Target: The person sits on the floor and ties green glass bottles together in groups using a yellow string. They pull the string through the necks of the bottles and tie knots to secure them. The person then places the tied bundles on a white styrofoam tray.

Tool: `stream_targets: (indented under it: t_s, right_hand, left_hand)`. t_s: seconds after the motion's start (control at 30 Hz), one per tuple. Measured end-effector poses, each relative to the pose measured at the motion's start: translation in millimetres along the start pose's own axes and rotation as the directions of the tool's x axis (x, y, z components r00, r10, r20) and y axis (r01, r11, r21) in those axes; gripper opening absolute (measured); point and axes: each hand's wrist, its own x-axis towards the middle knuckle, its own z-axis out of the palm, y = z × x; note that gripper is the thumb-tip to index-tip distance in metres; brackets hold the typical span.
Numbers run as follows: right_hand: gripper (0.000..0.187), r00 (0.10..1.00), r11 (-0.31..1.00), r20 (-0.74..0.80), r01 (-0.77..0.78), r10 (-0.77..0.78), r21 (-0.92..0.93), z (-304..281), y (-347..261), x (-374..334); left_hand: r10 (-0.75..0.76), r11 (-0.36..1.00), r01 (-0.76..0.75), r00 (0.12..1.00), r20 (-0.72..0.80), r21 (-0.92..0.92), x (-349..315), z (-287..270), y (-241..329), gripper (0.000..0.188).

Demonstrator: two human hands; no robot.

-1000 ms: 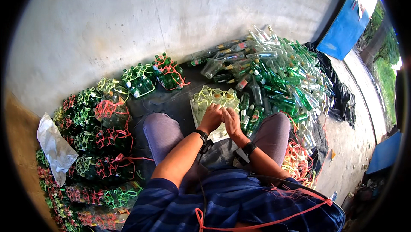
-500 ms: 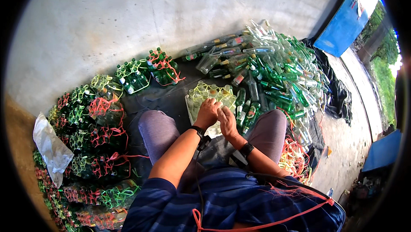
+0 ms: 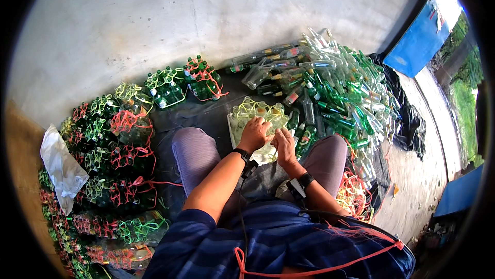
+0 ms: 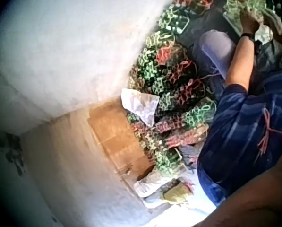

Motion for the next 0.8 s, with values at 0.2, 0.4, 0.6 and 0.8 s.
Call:
stream_targets:
  t_s: [0.2, 0.4, 0.6, 0.8]
  right_hand:
    - [0.031, 0.999, 0.99, -0.05, -0.005, 0.012, 0.143, -12.6, -9.5, 6.2]
    - [0.031, 0.997, 0.972, -0.067, -0.021, 0.037, 0.234, -29.6, -9.0, 22.7]
    - [0.033, 0.992, 0.946, -0.1, -0.038, 0.074, 0.321, -38.7, -21.1, 53.2]
    - [0.028, 0.979, 0.939, -0.175, -0.042, 0.108, 0.343, -62.8, -8.3, 84.0]
  left_hand:
    - [0.005, 0.999, -0.004, 1.0, 0.015, -0.052, -2.3, 0.9, 0.1, 0.037]
    - [-0.011, 0.981, 0.028, 0.996, 0.088, -0.193, -2.8, 2.7, -6.2, 0.026]
    - [0.034, 0.968, -0.008, 0.994, 0.1, -0.25, 0.4, 7.9, -16.0, 0.017]
    - [0.046, 0.977, -0.033, 0.997, 0.057, -0.213, 3.1, 5.7, -9.4, 0.017]
